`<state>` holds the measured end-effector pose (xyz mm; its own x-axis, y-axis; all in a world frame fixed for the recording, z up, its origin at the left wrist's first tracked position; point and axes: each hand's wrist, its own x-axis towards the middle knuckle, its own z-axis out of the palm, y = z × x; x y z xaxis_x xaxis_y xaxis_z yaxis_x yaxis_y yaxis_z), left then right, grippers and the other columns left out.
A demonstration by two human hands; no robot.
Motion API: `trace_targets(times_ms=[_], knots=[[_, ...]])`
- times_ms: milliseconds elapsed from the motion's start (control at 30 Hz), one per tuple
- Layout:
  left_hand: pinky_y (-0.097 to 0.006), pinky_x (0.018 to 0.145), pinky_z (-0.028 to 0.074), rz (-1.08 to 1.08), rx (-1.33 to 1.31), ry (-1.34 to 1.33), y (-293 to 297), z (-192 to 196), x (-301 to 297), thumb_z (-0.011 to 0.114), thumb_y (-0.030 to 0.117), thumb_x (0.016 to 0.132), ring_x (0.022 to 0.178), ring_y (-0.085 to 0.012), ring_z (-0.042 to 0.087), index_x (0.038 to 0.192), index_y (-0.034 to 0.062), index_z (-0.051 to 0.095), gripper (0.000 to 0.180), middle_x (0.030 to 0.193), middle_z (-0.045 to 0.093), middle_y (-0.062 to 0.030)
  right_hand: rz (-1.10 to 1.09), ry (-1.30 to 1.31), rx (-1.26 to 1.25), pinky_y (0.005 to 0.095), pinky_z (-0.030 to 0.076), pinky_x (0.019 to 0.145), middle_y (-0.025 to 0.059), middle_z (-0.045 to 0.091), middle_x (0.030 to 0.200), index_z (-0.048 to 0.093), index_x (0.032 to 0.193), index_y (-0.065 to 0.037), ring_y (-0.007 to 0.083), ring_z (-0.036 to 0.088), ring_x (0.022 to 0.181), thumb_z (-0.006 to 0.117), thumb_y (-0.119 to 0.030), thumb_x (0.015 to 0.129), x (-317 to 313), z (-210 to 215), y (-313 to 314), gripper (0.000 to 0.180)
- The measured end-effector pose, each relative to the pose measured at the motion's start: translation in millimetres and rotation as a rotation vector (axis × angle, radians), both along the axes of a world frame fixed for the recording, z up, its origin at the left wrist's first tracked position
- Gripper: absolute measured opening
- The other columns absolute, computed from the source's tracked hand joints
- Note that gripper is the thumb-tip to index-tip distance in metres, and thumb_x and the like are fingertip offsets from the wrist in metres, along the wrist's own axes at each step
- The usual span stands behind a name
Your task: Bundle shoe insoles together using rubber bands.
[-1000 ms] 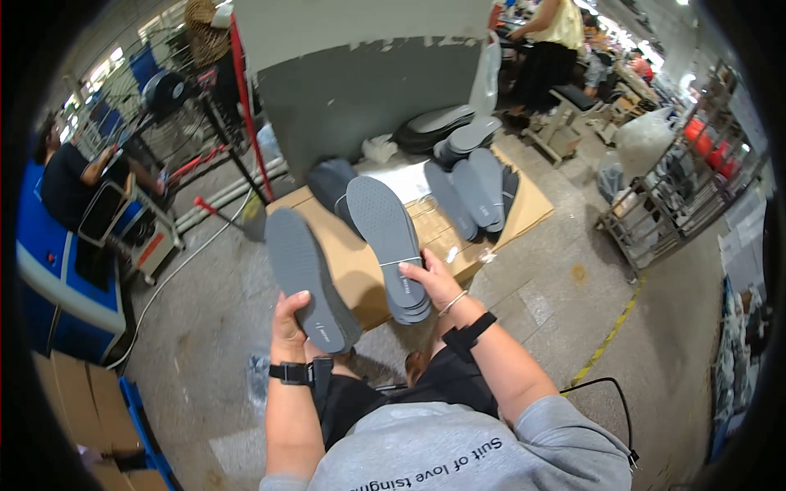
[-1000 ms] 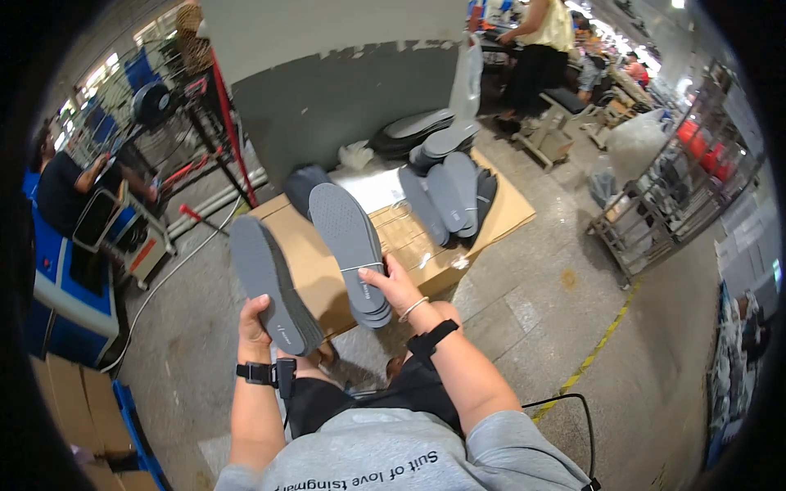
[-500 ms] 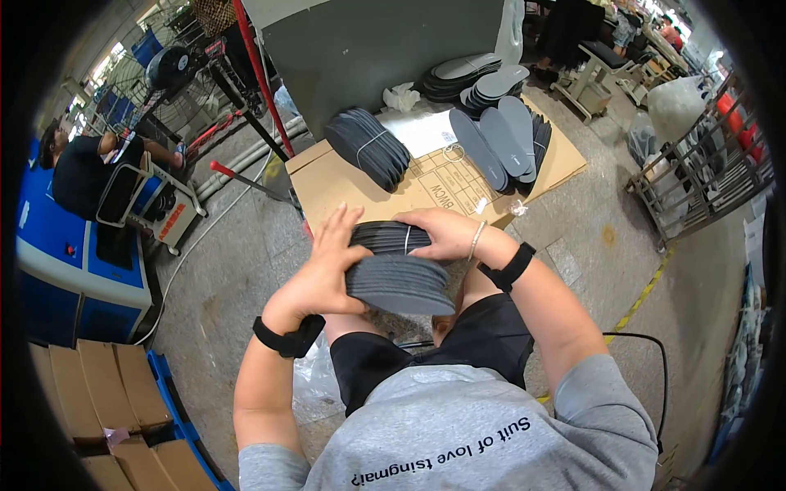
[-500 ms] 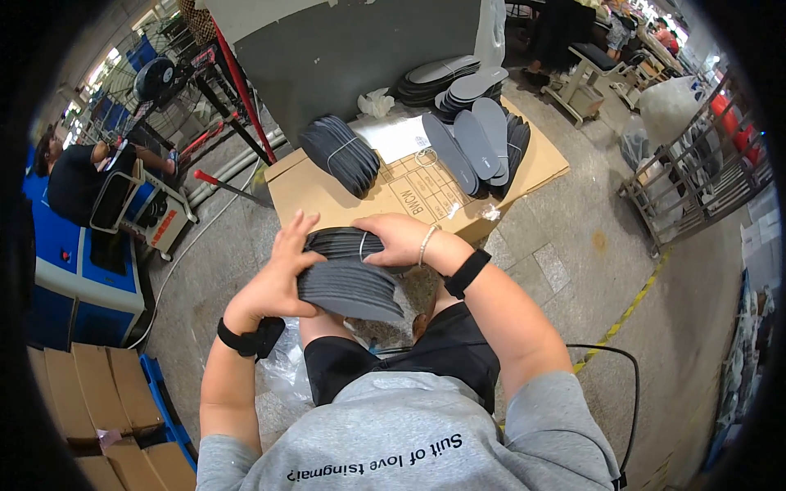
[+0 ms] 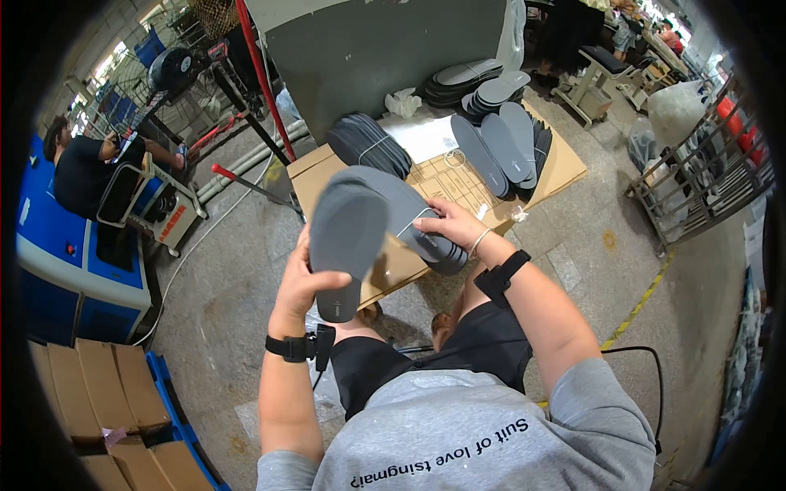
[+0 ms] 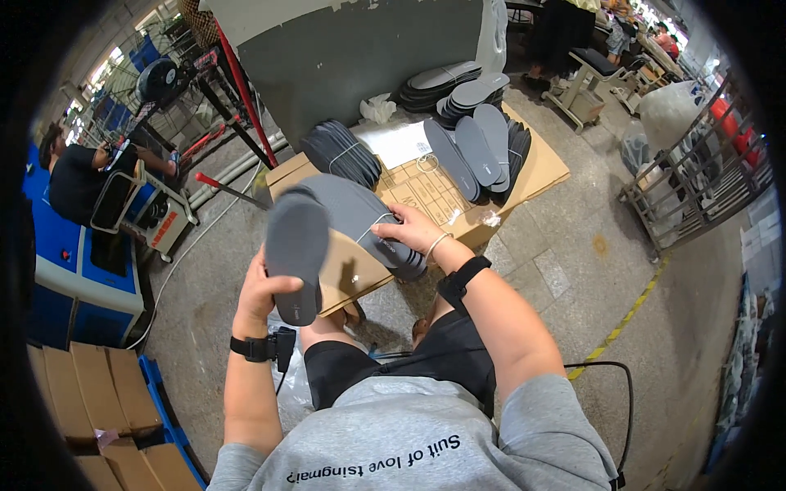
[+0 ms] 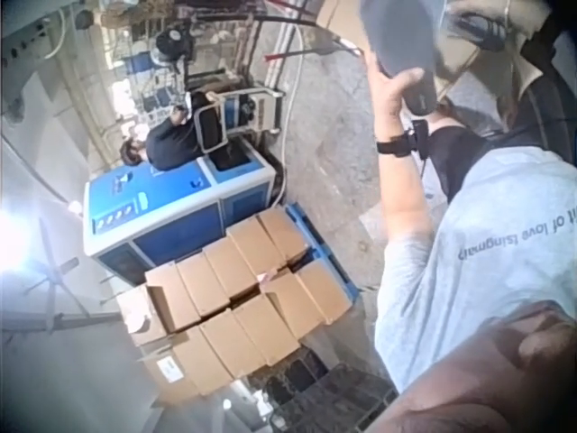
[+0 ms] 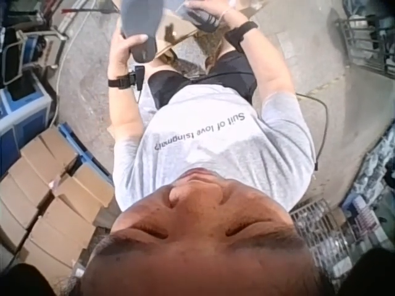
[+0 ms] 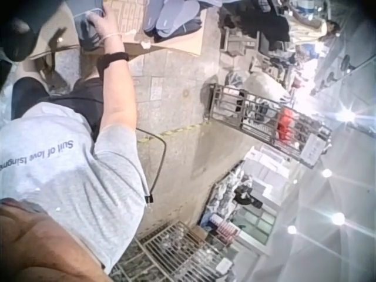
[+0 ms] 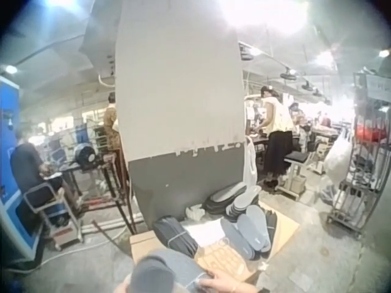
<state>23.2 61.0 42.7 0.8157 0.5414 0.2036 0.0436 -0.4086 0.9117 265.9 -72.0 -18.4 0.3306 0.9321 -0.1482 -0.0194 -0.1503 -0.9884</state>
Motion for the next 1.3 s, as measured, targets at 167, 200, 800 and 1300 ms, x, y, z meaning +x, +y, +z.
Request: trace_targets(times_ms=[167,200,800,1300], knots=[[-0.038,0.079,0.050,0.068,-1.243,-0.319,6,-52,-5,0.061,0.018,0.064,0.088,-0.0299,0.059,0.109,-0.0076,0.047,0.054,0.098,0.058,-0.0213,-0.060,0.231,-0.029,0.0240,0.043,0.070,0.0035,0.058,0.085,0.055,0.096,-0.001,0.0102,0.054,0.077,0.062,-0.026,0.077,-28,-12,4,0.033],[-0.038,0.079,0.050,0.080,-1.243,-0.324,7,-59,-4,0.061,0.018,0.064,0.088,-0.0299,0.059,0.109,-0.0076,0.047,0.054,0.098,0.058,-0.0213,-0.048,0.233,-0.033,0.0240,0.043,0.070,0.0035,0.058,0.085,0.055,0.096,-0.001,0.0102,0.054,0.077,0.062,-0.026,0.077,-31,-14,6,0.033],[-0.031,0.076,0.046,0.343,-0.974,-0.252,-35,-45,35,0.062,0.015,0.078,0.086,-0.0188,0.056,0.105,0.0009,0.052,0.032,0.097,0.058,-0.0071,0.051,-0.322,0.156,0.0394,0.029,0.099,0.0327,0.037,0.121,0.016,0.128,0.013,0.0389,0.038,0.116,0.056,-0.037,0.080,-92,16,8,0.080],[-0.037,0.085,0.046,0.049,-1.467,-0.407,-43,-54,27,0.061,0.019,0.080,0.093,-0.0253,0.058,0.109,-0.0025,0.052,0.037,0.103,0.059,-0.0142,0.303,0.293,0.073,0.0255,0.042,0.081,0.0056,0.055,0.101,0.046,0.116,0.000,0.0143,0.053,0.091,0.058,-0.030,0.080,-79,0,-13,0.048]])
